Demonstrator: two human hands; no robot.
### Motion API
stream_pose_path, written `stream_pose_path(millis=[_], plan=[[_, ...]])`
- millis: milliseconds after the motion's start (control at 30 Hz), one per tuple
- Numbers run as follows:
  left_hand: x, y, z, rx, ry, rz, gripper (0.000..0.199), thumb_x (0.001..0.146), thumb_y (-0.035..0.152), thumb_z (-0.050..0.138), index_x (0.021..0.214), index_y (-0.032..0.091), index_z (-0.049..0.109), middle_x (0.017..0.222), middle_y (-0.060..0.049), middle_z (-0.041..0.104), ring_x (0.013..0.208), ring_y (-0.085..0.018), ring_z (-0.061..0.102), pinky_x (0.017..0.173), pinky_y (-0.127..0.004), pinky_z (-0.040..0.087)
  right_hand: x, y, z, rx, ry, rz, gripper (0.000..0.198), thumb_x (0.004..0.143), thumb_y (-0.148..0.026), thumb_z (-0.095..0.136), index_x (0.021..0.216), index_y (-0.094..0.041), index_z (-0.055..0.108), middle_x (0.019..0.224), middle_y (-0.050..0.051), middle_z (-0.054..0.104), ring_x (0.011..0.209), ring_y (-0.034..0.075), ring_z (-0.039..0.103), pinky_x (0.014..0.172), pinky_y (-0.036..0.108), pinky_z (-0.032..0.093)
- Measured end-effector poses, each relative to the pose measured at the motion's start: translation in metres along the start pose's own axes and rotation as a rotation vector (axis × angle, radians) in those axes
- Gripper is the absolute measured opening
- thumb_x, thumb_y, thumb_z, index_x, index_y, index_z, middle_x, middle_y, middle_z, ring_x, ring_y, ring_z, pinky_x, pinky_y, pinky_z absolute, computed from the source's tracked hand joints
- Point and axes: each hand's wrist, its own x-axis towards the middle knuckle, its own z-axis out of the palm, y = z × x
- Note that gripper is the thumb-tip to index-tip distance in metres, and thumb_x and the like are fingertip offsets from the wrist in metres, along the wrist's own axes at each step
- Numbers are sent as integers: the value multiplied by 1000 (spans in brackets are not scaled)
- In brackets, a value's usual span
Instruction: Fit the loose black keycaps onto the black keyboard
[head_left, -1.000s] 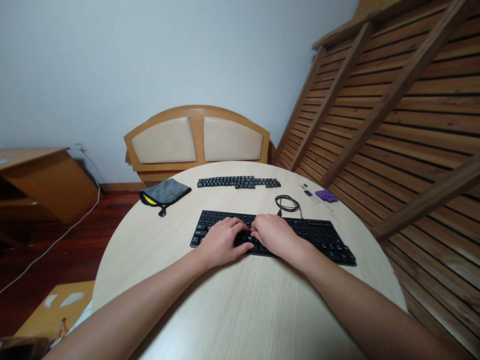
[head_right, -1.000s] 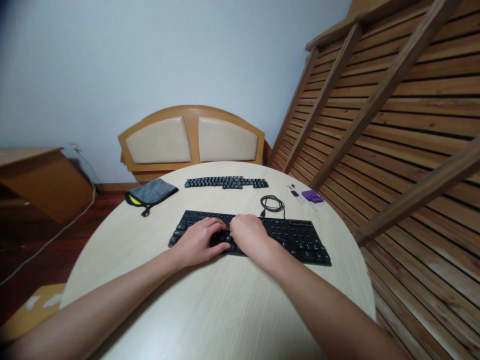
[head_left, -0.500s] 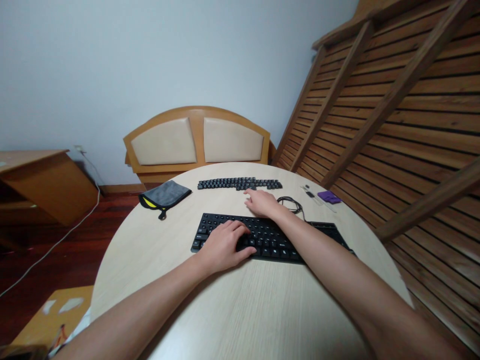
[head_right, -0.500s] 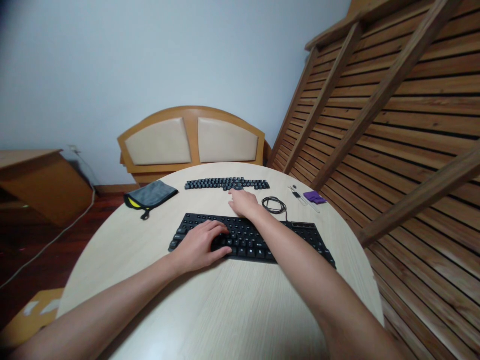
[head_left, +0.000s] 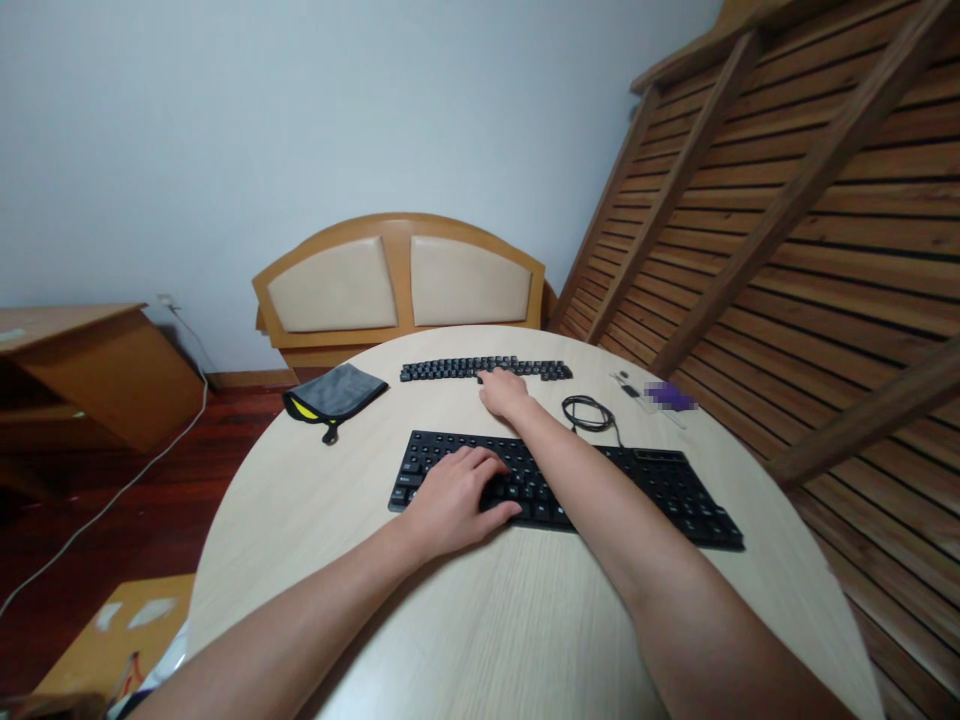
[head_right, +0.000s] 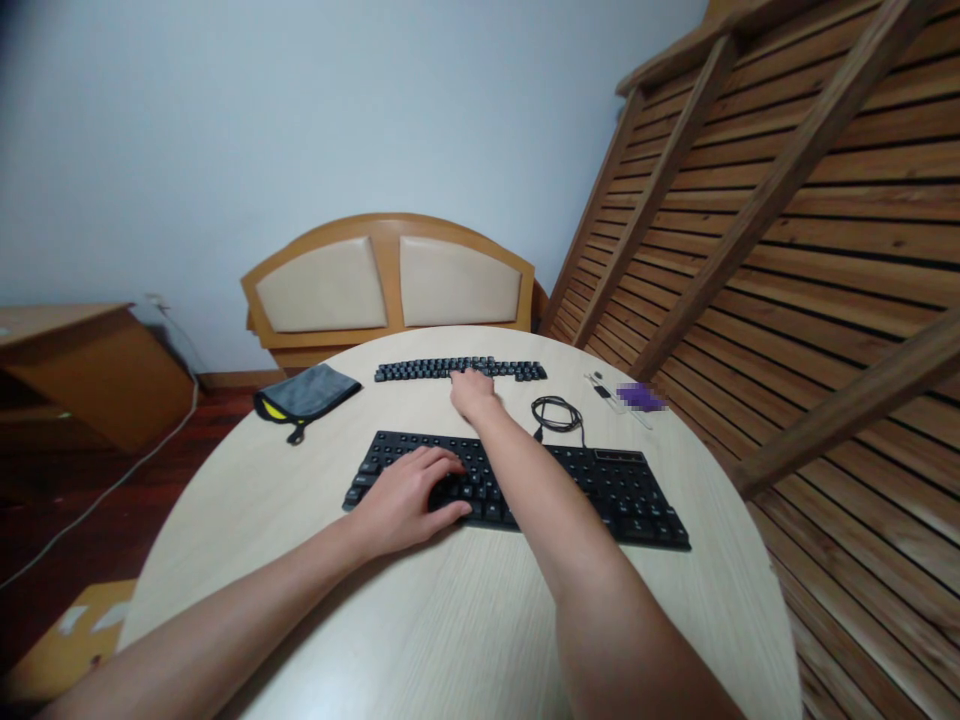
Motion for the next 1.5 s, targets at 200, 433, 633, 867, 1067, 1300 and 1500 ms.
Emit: stream_pose_path(millis=[200, 433, 633, 867, 1067, 1300, 1500], plan=[[-1, -1, 1, 6, 3, 2, 35, 90, 47, 65, 112, 20, 62, 116, -7, 66, 106, -27, 60, 96, -43, 49, -19, 1, -8, 22, 9, -56, 28, 94, -19, 54, 117, -17, 69, 121, 17, 70, 113, 29, 65, 92, 37, 48], [0, -1, 0, 5, -2, 12, 34, 90, 45, 66, 112, 19, 62, 115, -6, 66, 106, -26, 60, 95, -42, 49, -74, 33, -20, 131, 49, -147, 23, 93, -23, 59, 111, -19, 72, 115, 11, 73, 112, 25, 65, 92, 31, 48], [1, -1, -1, 23, -3, 24, 34, 90, 43, 66, 113, 19, 62, 116, -6, 66, 107, -27, 60, 96, -43, 48, -137, 72, -20, 547, 103, -216, 20, 92, -28, 62, 107, -20, 73, 103, 6, 76, 94, 20, 70, 86, 31, 52], [1, 0, -1, 29, -11, 28, 34, 90, 43, 65, 114, 19, 62, 115, -7, 66, 105, -26, 60, 95, -43, 49, -172, 73, -25, 730, -63, -319, 23, 91, -34, 63, 108, -22, 75, 106, 4, 76, 97, 21, 69, 91, 35, 50], [0, 1, -2, 35, -15, 48, 36, 92, 43, 64, 119, 20, 62, 118, -7, 65, 106, -26, 60, 96, -42, 49, -170, 71, -24, 740, -82, -304, 22, 90, -32, 64, 106, -23, 75, 103, 4, 76, 95, 21, 69, 89, 34, 50], [-1, 0, -4, 39, -26, 73, 37, 95, 44, 59, 125, 23, 64, 120, -7, 64, 107, -25, 59, 97, -43, 49, -171, 72, -21, 679, -51, -300, 22, 89, -33, 64, 106, -25, 77, 102, 3, 77, 94, 22, 70, 87, 33, 50], [0, 1, -4, 32, -26, 67, 38, 95, 46, 58, 125, 23, 65, 120, -8, 64, 108, -26, 59, 97, -43, 48, -174, 66, -22, 564, -3, -308, 20, 90, -34, 64, 103, -26, 77, 105, 2, 77, 98, 23, 70, 88, 34, 50]])
